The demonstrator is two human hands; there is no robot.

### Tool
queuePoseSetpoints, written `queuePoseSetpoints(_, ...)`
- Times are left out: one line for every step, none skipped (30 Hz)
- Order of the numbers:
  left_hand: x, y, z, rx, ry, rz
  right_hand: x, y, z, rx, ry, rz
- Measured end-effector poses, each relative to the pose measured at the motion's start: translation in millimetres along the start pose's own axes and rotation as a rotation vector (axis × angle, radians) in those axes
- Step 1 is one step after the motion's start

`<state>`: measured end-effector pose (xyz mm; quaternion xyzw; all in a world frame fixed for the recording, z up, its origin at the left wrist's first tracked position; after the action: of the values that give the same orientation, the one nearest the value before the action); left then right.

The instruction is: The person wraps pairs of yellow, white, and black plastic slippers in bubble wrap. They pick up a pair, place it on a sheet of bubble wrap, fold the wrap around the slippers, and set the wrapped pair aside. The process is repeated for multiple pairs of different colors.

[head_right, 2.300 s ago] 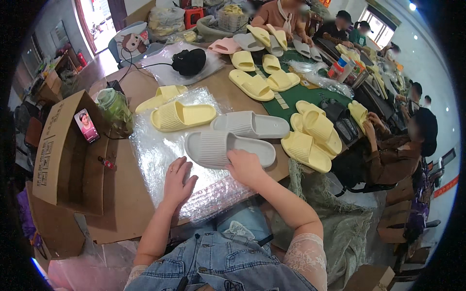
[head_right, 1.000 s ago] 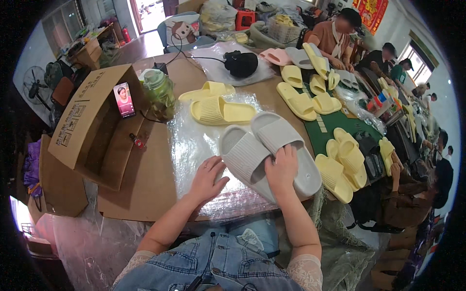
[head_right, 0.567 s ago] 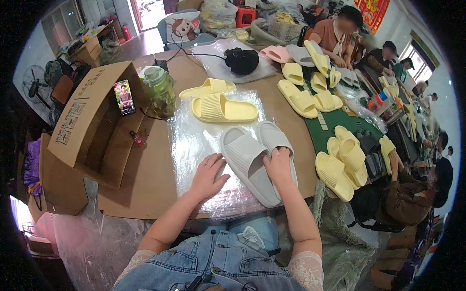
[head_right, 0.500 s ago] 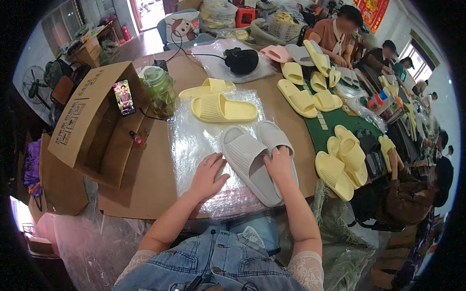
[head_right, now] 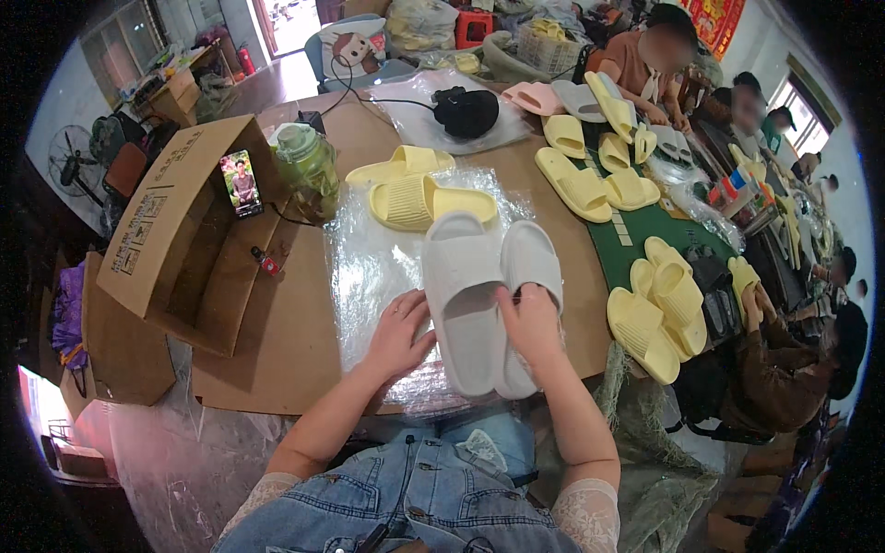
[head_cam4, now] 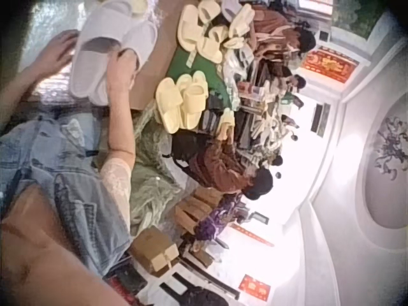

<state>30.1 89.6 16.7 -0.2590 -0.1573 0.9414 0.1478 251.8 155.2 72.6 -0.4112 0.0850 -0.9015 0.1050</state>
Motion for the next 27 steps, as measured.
queuePoseSetpoints(1,0,-2,0.01,-0.003,0.002,0,1,-7,0.087,0.106,-0.05)
queuePoseSetpoints(1,0,-2,0.001,-0.005,-0.001,4,2,-12,0.094,0.191,-0.018)
queuePoseSetpoints(2,0,-3,-0.008,-0.007,-0.004,7,3,-18,0.1,0.276,0.014)
queuePoseSetpoints(2,1,-3,-0.016,-0.008,-0.007,9,4,-23,0.105,0.361,0.047)
queuePoseSetpoints(2,1,-4,-0.013,-0.007,-0.007,8,4,-26,0.099,0.381,0.033)
queuePoseSetpoints(2,0,-3,-0.009,-0.005,-0.008,4,2,-29,0.117,0.394,-0.004)
queuePoseSetpoints(2,0,-4,-0.005,-0.003,-0.009,0,-1,-32,0.133,0.406,-0.04)
queuePoseSetpoints(2,0,-4,-0.001,-0.004,-0.005,-5,-3,-34,0.149,0.419,-0.078)
queuePoseSetpoints(2,0,-4,0.003,-0.006,-0.002,-6,-5,-35,0.126,0.427,-0.046)
queuePoseSetpoints(2,0,-4,0.007,-0.007,0.0,-9,-8,-37,0.104,0.435,-0.014)
queuePoseSetpoints(2,-1,-4,0.003,-0.005,-0.001,-12,-9,-39,0.081,0.444,0.017)
queuePoseSetpoints(1,-1,-3,-0.001,-0.003,-0.002,-14,-9,-40,0.057,0.425,0.03)
queuePoseSetpoints(0,-2,-2,-0.005,-0.001,-0.004,-16,-9,-40,0.033,0.406,0.043)
queuePoseSetpoints(0,-1,-2,-0.013,-0.005,-0.003,-17,-9,-40,0.01,0.387,0.06)
queuePoseSetpoints(0,-1,-2,-0.021,-0.008,-0.002,-19,-9,-39,-0.002,0.364,0.053)
queuePoseSetpoints(0,0,-2,-0.029,-0.012,-0.001,-21,-7,-38,-0.013,0.342,0.046)
queuePoseSetpoints(1,0,-3,-0.029,-0.009,-0.001,-22,-6,-36,-0.025,0.318,0.04)
queuePoseSetpoints(1,0,-3,-0.029,-0.007,-0.001,-25,-4,-34,-0.039,0.281,0.034)
queuePoseSetpoints(2,1,-4,-0.029,-0.004,-0.001,-27,-3,-30,-0.053,0.244,0.028)
queuePoseSetpoints(1,1,-3,-0.03,0.002,-0.004,-31,-2,-27,-0.066,0.207,0.022)
queuePoseSetpoints(1,0,-3,-0.031,0.009,-0.007,-35,-1,-25,-0.081,0.215,0.016)
queuePoseSetpoints(1,0,-2,-0.032,0.015,-0.009,-39,0,-22,-0.095,0.222,0.01)
queuePoseSetpoints(0,0,-2,-0.026,0.008,-0.003,-41,1,-20,-0.11,0.232,0.002)
queuePoseSetpoints(-1,0,-1,-0.021,0.001,0.003,-43,1,-20,-0.097,0.243,-0.01)
queuePoseSetpoints(-2,0,-1,-0.016,-0.006,0.009,-44,1,-21,-0.085,0.254,-0.022)
queuePoseSetpoints(-1,0,-2,-0.019,-0.013,0.004,-44,1,-23,-0.071,0.263,-0.033)
queuePoseSetpoints(1,0,-4,-0.022,-0.02,-0.002,-43,2,-22,-0.083,0.253,-0.03)
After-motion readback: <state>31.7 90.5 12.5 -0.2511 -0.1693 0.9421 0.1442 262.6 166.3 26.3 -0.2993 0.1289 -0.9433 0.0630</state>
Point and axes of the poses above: each hand's wrist, its own y-axis away from the middle knuckle, its own z-axis out of the back of the hand, x = y × z, the point moved 7 cm from there along -y, towards the middle knuckle, and after that the axes turned 9 degrees about -y, right-handed, at the moved point
